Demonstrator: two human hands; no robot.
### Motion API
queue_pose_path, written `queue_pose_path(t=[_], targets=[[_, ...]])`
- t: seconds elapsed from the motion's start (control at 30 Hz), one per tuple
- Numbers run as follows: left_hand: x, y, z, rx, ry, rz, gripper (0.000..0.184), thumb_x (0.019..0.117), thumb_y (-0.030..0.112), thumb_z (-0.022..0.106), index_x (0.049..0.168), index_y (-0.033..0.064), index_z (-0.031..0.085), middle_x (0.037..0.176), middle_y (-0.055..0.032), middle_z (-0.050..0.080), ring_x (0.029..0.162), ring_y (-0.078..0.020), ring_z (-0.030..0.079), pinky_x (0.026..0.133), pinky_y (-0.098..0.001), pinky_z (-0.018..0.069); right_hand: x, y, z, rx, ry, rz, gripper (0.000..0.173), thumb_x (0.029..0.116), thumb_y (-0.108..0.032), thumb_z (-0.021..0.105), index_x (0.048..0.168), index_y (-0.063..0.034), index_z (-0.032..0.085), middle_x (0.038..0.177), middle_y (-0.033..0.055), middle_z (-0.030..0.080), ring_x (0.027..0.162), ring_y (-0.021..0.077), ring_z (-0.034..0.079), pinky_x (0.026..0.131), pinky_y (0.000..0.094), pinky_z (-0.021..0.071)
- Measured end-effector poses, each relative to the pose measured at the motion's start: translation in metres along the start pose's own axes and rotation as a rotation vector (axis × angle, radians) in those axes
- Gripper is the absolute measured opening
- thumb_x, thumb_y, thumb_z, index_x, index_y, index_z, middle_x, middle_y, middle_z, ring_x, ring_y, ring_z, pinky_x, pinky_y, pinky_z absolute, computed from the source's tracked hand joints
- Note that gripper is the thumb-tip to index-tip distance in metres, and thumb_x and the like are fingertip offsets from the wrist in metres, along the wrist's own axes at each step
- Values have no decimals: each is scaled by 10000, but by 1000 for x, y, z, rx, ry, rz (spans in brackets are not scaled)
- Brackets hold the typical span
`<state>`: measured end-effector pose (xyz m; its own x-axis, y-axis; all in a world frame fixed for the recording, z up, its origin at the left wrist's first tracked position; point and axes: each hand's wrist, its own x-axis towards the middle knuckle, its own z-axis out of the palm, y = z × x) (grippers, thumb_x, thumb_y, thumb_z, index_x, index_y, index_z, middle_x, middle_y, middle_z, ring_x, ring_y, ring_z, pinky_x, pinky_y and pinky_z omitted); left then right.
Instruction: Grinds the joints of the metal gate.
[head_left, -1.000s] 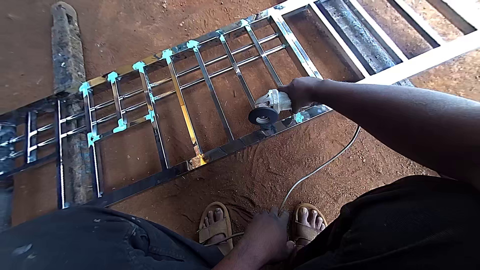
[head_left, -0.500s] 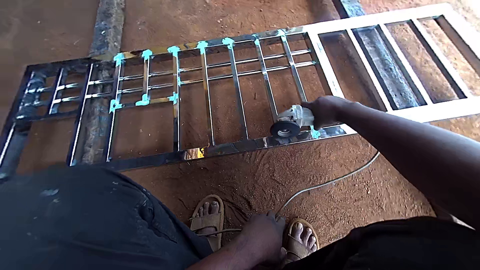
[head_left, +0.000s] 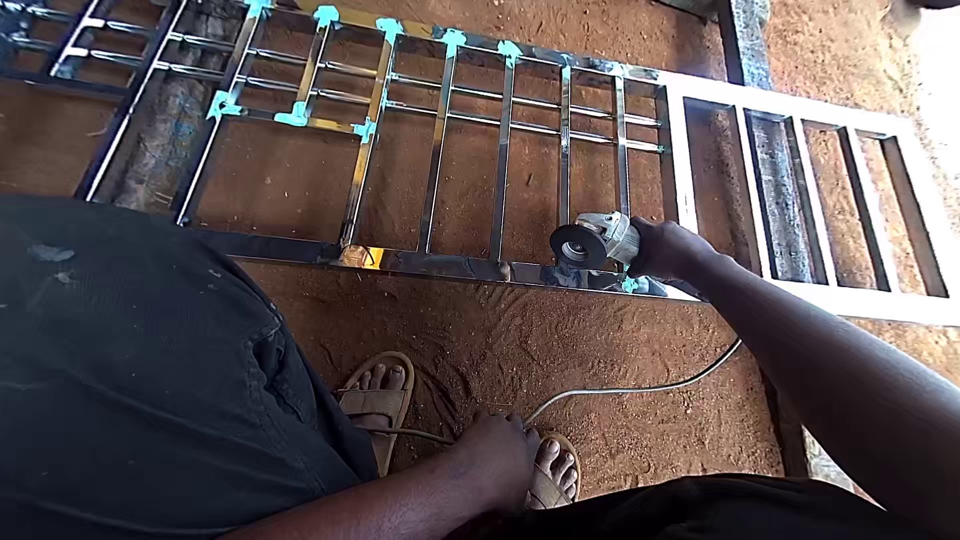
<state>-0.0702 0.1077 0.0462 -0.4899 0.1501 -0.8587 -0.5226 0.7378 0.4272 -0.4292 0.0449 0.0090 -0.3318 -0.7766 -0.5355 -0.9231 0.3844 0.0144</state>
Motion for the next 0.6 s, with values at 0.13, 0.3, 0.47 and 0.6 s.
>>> queue_pose_path(t=[0.13,0.3,0.47,0.6], targets=[[0,-1,1,-6,4,7,715,953,398,678,1503,15,428,1406,-302,510,1227,-502,555,947,-688,465,3,-7,-4,24,39,36,814,658,-349,919,1330,-108,528,930,237,678,883,468,683,690,680,527],[0,-5,1,-10,18,14,702,955,391,676,1492,8,433,1398,-294,508,1208,-486,567,940,-675,472,5,-13,-12,-86,-64,-73,835,665,-290,921,1405,-227,541,943,200,696,906,437,685,715,673,526],[0,-4,-1,-11,0,6,715,956,404,671,1500,11,426,1417,-297,499,1229,-491,554,963,-683,455,7,-11,-3,34,-5,2,824,651,-359,931,1336,-115,543,931,232,684,888,467,682,710,699,524],[1,-4,0,-9,-6,14,720,954,397,672,1498,-3,422,1382,-301,516,1207,-489,565,950,-679,463,14,-9,-10,-19,-17,-54,807,650,-313,941,1348,-162,565,961,221,697,920,456,686,730,698,526]])
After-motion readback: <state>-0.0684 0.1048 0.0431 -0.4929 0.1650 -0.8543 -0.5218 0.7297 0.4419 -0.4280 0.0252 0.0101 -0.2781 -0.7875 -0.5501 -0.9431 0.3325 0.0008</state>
